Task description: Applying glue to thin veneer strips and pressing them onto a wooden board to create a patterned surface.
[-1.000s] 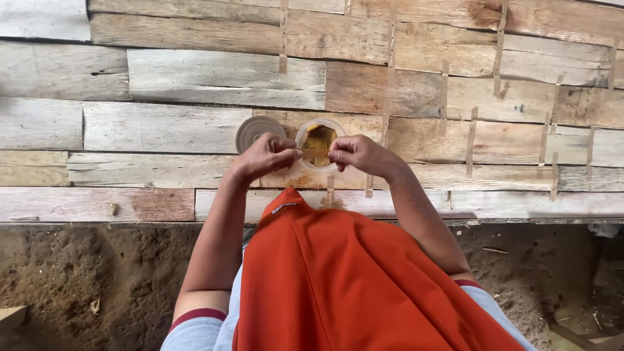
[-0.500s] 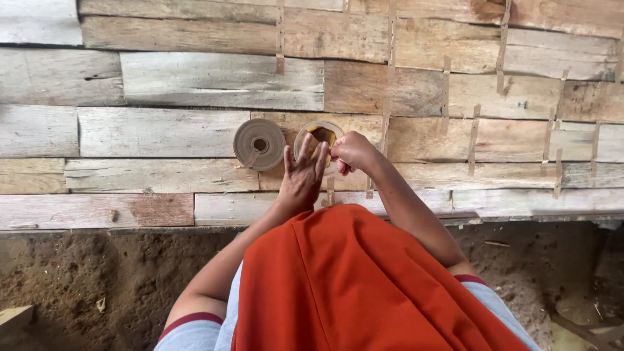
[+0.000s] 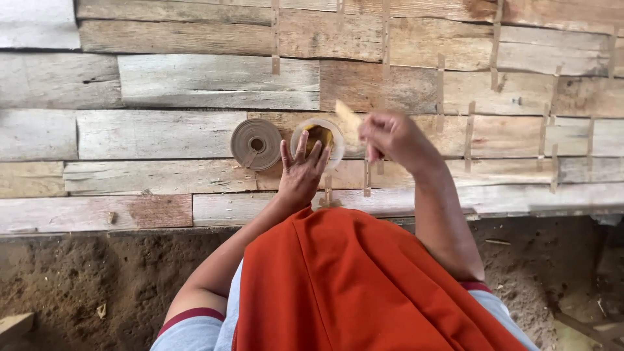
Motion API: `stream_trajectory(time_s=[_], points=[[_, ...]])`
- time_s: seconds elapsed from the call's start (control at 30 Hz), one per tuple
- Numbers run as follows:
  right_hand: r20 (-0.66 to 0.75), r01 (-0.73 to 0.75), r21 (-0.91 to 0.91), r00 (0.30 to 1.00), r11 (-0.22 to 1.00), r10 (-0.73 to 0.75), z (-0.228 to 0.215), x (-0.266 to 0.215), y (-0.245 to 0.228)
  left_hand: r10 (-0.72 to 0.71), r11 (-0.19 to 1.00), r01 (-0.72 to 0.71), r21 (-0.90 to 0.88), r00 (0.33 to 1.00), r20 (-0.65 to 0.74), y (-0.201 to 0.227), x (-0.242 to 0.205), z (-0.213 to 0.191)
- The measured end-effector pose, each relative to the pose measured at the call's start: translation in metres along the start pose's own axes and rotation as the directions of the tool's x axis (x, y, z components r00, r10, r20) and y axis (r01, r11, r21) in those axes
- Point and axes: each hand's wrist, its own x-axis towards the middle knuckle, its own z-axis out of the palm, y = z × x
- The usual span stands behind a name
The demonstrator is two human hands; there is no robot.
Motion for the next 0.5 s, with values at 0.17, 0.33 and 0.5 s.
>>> stream_trajectory(time_s=[0.17, 0.33, 0.5], points=[[-0.14, 0.067, 0.184, 0.989, 0.981, -0.041, 0.002, 0.016, 0.024, 0.132, 0.991, -0.13, 0.026, 0.983, -0.13, 0.027, 0.018, -0.016], [-0.261, 0.13, 0.343, 0.965, 0.93, -0.039, 0.012, 0.027, 0.056, 0.226, 0.973, -0.222, -0.058, 0.972, 0.065, 0.035, 0.03, -0.018], [-0.344, 0.296, -0.682, 0.677, 0.669, -0.651, 0.016, 0.073, 0.128, 0.028, 0.974, -0.126, -0.186, 0.891, -0.453, -0.035, 0.054, 0.016]])
